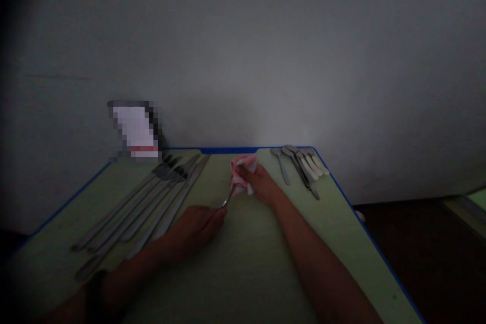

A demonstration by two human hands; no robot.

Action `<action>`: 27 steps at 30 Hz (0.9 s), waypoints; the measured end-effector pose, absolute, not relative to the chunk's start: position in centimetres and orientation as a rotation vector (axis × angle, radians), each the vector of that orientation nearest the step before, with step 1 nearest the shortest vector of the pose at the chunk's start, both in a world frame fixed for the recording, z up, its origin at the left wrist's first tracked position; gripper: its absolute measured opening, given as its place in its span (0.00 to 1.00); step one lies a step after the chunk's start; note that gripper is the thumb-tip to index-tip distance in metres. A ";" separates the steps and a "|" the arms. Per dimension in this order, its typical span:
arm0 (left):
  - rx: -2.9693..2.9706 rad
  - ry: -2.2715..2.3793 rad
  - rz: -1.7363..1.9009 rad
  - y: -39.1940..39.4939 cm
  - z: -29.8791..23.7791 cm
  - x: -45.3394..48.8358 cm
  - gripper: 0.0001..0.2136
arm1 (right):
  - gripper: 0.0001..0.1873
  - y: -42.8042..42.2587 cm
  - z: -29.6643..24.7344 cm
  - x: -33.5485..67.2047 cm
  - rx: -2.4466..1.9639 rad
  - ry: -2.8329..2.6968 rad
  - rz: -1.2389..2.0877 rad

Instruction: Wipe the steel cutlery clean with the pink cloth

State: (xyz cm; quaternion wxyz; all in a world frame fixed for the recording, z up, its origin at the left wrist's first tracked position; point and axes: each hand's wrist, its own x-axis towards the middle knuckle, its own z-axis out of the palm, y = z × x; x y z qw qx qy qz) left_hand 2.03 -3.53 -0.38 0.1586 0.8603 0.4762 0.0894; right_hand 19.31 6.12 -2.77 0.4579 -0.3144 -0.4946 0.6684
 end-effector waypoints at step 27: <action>2.231 1.263 0.415 -3.0 -0.8 2.1 0.19 | 0.22 2.7 -1.7 14.0 -0.949 -0.758 1.562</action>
